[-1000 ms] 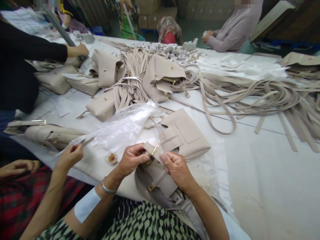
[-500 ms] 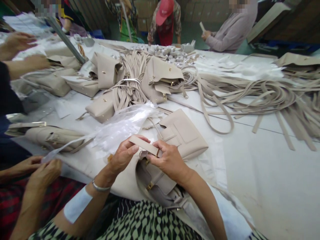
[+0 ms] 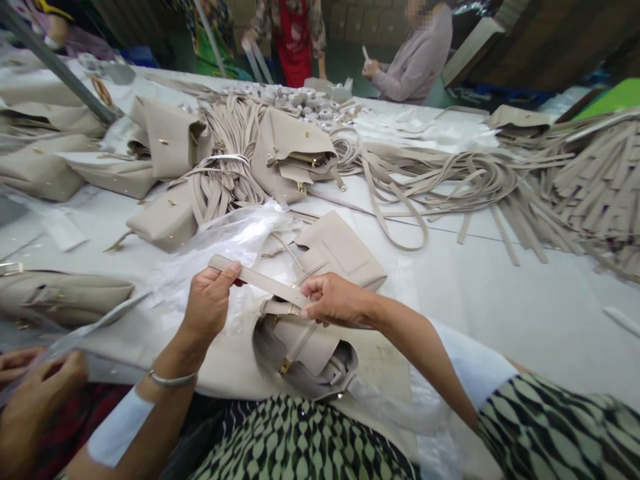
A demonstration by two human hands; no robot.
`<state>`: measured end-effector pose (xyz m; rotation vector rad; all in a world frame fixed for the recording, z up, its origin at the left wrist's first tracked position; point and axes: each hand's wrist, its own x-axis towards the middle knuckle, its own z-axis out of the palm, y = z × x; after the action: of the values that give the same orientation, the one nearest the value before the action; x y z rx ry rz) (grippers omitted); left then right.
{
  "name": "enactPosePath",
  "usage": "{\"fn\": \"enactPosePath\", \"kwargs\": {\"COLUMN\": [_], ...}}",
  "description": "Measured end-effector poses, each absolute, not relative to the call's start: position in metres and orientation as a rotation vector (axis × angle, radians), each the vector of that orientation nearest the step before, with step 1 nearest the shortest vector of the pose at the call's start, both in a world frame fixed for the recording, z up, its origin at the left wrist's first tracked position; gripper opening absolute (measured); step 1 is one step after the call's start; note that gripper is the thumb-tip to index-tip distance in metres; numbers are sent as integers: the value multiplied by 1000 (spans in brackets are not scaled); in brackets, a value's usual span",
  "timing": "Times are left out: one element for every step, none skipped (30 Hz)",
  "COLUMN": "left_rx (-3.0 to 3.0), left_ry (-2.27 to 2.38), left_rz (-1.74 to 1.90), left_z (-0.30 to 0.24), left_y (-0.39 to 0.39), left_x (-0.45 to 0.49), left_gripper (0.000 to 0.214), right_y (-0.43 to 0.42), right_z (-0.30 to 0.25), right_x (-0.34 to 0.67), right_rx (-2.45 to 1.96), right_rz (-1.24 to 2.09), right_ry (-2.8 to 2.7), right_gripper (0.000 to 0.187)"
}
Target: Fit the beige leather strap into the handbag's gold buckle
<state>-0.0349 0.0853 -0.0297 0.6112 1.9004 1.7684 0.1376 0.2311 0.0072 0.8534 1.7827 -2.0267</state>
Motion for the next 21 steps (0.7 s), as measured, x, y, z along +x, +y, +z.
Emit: {"fn": "enactPosePath", "kwargs": {"left_rx": [594, 585, 583, 586, 594, 600, 601, 598, 608, 625, 665, 759, 814, 843, 864, 867, 864, 856, 846, 836, 823], "left_ry": [1871, 1841, 1815, 1794, 1782, 1779, 1786, 1801, 1810, 1831, 1839, 1831, 1911, 2020, 2132, 2249, 2347, 2426, 2489, 2539, 2580], "left_rz": [1766, 1764, 1759, 1753, 1750, 1751, 1756, 1764, 1766, 1760, 1748, 1685, 1672, 1682, 1687, 1704, 1718, 1728, 1736, 1744, 1752], "left_z": [-33, -35, -38, -40, -42, -43, -42, -39, -33, -26, -18, -8, 4, 19, 36, 55, 74, 91, 105, 116, 123], "left_y": [85, 84, 84, 84, 84, 84, 84, 82, 79, 75, 69, 62, 51, 38, 21, 2, -18, -36, -52, -65, -73], "left_x": [-35, -35, -35, -34, -34, -32, -32, -31, -32, -36, -43, -54, -70, -90, -109, -126, -140, -148, -152, -152, -150], "left_gripper": [31, 31, 31, 31, 31, 31, 31, 32, 33, 33, 33, 29, 24, 20, 18, 19, 20, 21, 21, 22, 21], "right_y": [234, 237, 239, 241, 242, 241, 239, 234, 227, 218, 206, 193, 177, 158, 138, 118, 100, 85, 74, 67, 63], "right_z": [12, 16, 19, 22, 23, 23, 22, 19, 14, 7, 0, -9, -16, -20, -22, -22, -21, -19, -18, -18, -17], "right_x": [138, 138, 139, 140, 141, 142, 142, 139, 133, 123, 107, 85, 58, 29, 2, -23, -42, -55, -64, -70, -73], "right_rx": [830, 814, 799, 780, 755, 720, 682, 637, 629, 631, 682, 925, 875, 727, 640, 597, 659, 732, 707, 550, 413], "right_rz": [-2016, -1988, -1946, -1899, -1855, -1804, -1741, -1674, -1609, -1552, -1589, -1685, -1767, -1859, -1955, -2047, -2170, -2295, -2394, -2440, -2435], "right_ry": [1741, 1739, 1754, 1777, 1816, 1880, 1980, 2112, 2291, 2479, 2645, 2813, 2871, 2910, 2940, 2960, 2973, 2960, 2933, 2899, 2863], "right_gripper": [22, 22, 22, 22, 22, 22, 22, 21, 19, 18, 15, 15, 20, 28, 34, 39, 41, 42, 41, 41, 41]}}
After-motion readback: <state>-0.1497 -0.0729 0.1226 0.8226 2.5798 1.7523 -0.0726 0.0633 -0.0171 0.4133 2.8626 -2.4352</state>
